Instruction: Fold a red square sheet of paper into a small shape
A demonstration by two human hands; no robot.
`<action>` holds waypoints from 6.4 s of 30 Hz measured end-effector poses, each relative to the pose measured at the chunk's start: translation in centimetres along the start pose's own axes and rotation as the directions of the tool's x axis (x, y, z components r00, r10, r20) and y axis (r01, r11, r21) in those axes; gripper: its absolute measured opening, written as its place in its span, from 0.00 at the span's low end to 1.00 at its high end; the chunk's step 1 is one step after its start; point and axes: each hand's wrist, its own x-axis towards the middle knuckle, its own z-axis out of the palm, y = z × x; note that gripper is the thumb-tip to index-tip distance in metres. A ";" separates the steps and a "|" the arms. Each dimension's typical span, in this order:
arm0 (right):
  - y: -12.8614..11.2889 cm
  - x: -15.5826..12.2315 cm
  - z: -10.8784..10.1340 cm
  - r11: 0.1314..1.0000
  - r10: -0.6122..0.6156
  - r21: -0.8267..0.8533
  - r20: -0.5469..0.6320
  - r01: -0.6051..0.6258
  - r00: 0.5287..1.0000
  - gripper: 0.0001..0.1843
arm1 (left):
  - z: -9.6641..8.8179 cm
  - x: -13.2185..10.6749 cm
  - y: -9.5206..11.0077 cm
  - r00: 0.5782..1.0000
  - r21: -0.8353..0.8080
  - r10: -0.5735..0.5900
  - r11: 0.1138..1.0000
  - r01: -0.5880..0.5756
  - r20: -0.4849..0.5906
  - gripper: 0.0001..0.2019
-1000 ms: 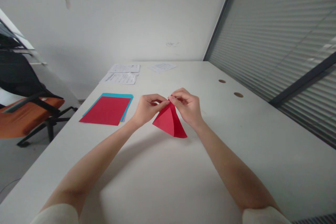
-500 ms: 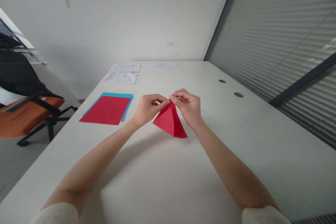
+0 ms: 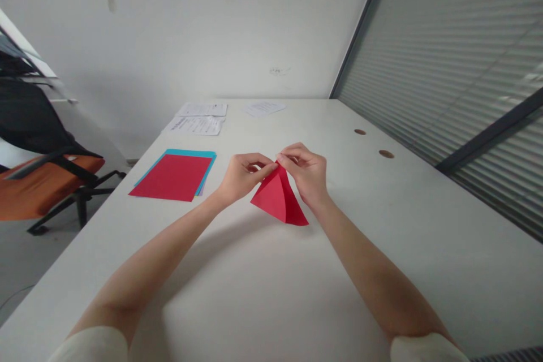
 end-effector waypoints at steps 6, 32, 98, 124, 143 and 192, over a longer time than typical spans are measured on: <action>1.1 -0.1 0.2 0.996 0.065 0.061 -0.014 -0.064 0.998 0.05 | -0.4 0.4 -0.5 0.999 0.050 0.014 0.999 -0.017 0.051 0.15; 0.1 0.6 -0.4 0.991 0.091 -0.109 0.076 -0.083 0.993 0.06 | -1.4 1.1 -1.5 0.993 0.115 0.019 0.993 -0.033 0.116 0.14; 0.1 2.2 -2.7 0.997 0.068 0.053 -0.140 -0.061 0.988 0.15 | -1.2 0.7 -3.4 0.995 -0.110 0.021 0.993 -0.032 -0.095 0.12; 0.8 2.3 -2.6 0.980 0.145 0.160 -0.181 -0.116 0.973 0.11 | -0.3 0.6 -2.3 0.992 -0.101 -0.043 0.994 0.031 -0.118 0.18; 1.6 2.9 -2.8 0.967 0.112 0.250 -0.273 -0.042 0.955 0.08 | -0.9 1.2 -2.6 0.990 -0.103 0.025 0.994 -0.040 -0.142 0.17; 0.8 4.7 -9.8 0.501 -0.361 -0.742 0.288 0.445 0.887 0.11 | -4.9 2.1 -1.8 0.968 -0.159 -0.077 0.986 0.040 -0.238 0.16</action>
